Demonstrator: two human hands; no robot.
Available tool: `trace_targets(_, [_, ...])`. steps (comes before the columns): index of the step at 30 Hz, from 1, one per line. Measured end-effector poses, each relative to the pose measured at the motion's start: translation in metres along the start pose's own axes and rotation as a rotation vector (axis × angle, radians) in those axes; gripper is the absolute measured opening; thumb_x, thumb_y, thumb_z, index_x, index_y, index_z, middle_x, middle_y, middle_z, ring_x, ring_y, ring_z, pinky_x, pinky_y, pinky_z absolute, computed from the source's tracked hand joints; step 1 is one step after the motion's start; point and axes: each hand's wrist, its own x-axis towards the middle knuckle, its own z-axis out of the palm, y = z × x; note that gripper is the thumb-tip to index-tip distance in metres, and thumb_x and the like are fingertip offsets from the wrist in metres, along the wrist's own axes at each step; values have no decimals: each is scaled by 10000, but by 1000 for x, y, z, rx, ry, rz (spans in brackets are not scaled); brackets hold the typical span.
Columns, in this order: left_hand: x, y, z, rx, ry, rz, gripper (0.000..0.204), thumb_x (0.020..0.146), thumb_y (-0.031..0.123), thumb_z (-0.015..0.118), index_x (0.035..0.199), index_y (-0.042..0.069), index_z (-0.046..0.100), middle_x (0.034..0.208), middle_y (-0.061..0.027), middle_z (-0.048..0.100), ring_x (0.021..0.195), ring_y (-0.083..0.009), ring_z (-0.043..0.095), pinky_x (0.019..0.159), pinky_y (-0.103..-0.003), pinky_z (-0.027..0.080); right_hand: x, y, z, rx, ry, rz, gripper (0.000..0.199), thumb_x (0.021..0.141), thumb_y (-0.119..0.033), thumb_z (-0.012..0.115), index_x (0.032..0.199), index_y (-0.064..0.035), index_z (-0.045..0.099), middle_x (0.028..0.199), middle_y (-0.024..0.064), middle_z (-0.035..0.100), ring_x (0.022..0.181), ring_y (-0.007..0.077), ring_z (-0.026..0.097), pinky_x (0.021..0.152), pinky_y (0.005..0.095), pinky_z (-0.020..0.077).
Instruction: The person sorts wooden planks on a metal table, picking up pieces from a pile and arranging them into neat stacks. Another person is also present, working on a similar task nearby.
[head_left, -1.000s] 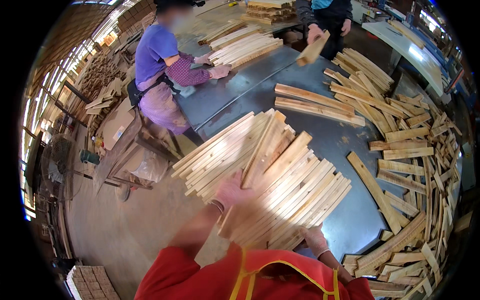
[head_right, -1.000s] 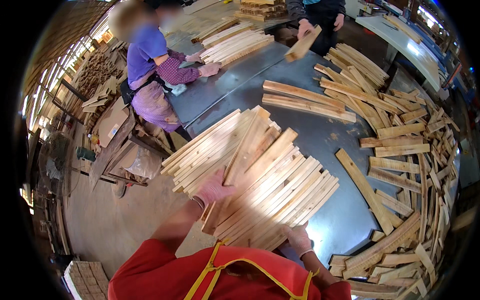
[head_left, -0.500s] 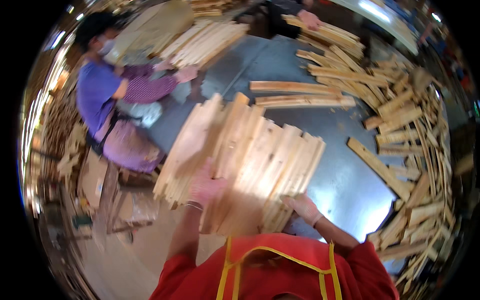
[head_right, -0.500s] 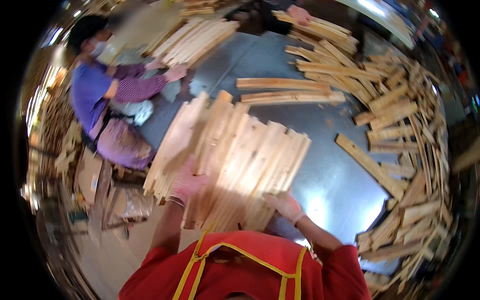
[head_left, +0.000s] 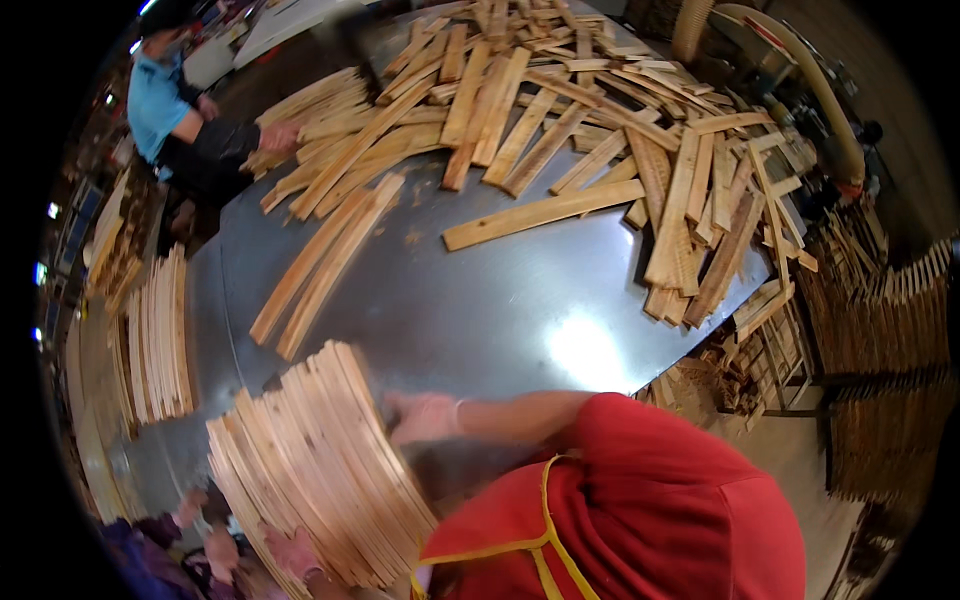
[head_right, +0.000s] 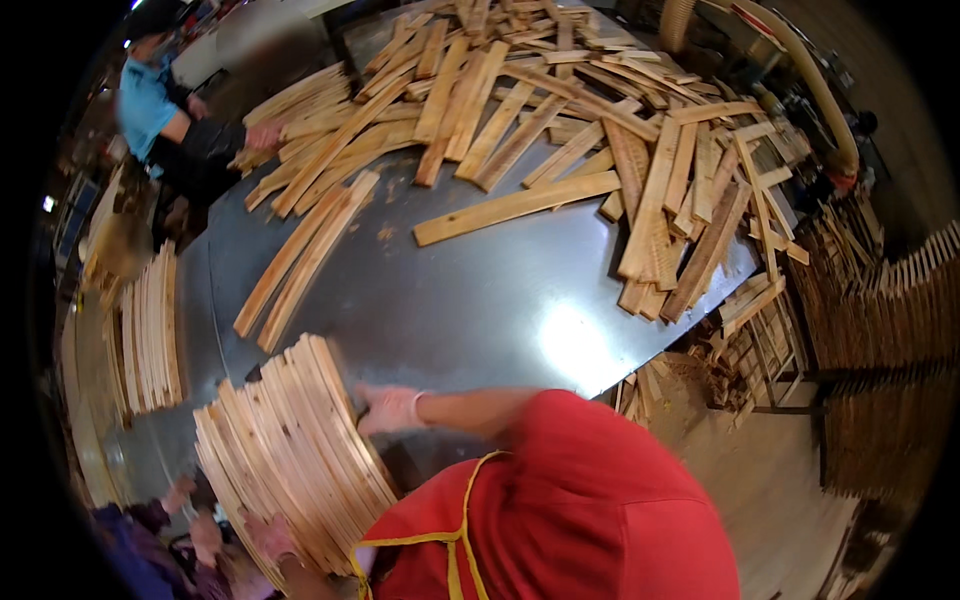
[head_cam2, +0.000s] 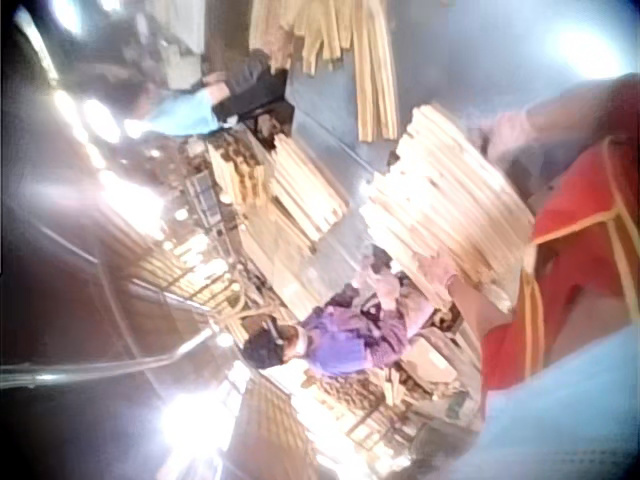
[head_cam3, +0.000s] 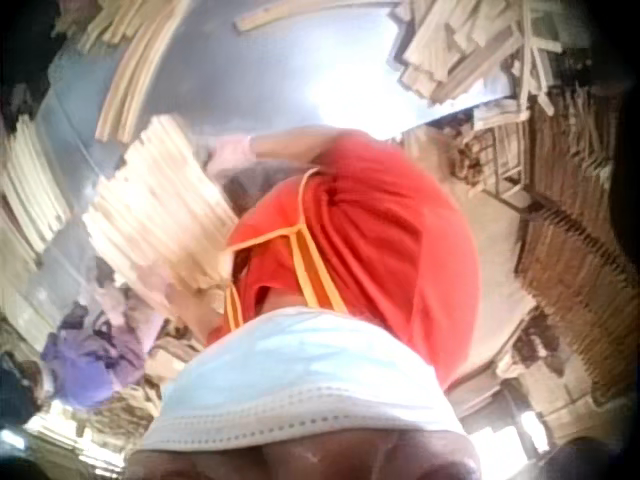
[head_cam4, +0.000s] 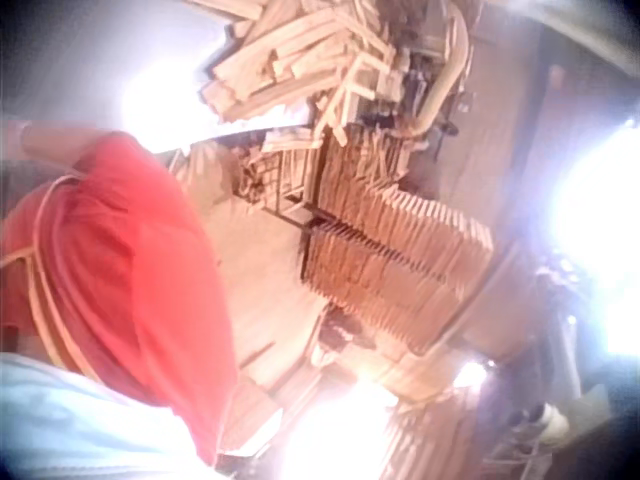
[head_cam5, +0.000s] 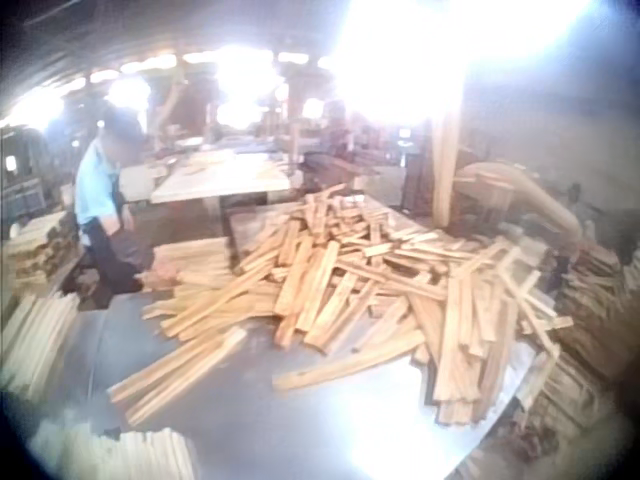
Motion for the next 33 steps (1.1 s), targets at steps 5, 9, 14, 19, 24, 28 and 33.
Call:
trace_targets(5, [-68,78,17,-716,150,256,861,906,286,751,1636,32,373,1643,-256,426,1520,-396,412,1273,-428,318,-133,45,-288,-275,1101,-153,755,888,-440,750,1456,-1,515,1350,252,634,1274,395,599,1082,439,488])
trace_targets(9, [-204,284,-77,-189,-159,392,857,902,308,751,1627,31,388,1641,-252,422,1501,-424,422,1263,-475,326,-287,164,-475,-701,1870,392,763,882,-487,765,1404,37,580,1316,261,659,1256,398,608,1081,461,490])
trace_targets(14, [-271,415,-36,-194,-423,752,883,846,366,807,1588,67,434,1599,-246,456,1433,-434,482,1193,-500,408,-393,218,-530,200,1733,781,975,820,-519,841,1510,38,436,1438,291,617,1299,424,627,1098,457,498])
trace_targets(19, [-309,531,-30,-342,-581,1159,829,865,360,795,1565,64,463,1565,-237,502,1421,-424,501,1180,-484,430,-379,256,-517,333,1620,646,934,819,-328,876,1543,-7,379,1364,275,642,1259,398,643,1057,474,525])
trace_targets(24, [-327,609,-34,-440,-708,1051,789,907,395,750,1567,71,464,1588,-222,491,1415,-427,514,1184,-468,435,-386,265,-498,1014,1445,57,298,948,-199,762,1176,-35,664,899,36,680,718,219,669,635,433,603])
trace_targets(28, [-303,593,-15,-782,-797,946,823,935,416,741,1597,44,423,1622,-218,467,1459,-372,504,1195,-432,422,-366,191,-401,1189,1163,-282,516,932,-135,758,1373,-47,505,1182,96,672,996,238,701,821,405,627])
trace_targets(33, [-311,575,-74,-951,-849,879,858,905,285,811,1596,-7,395,1496,-224,580,1281,-273,626,1086,-385,507,-295,132,-195,715,734,-87,880,840,-168,860,1543,-28,349,1329,135,601,1196,265,625,1012,409,557])
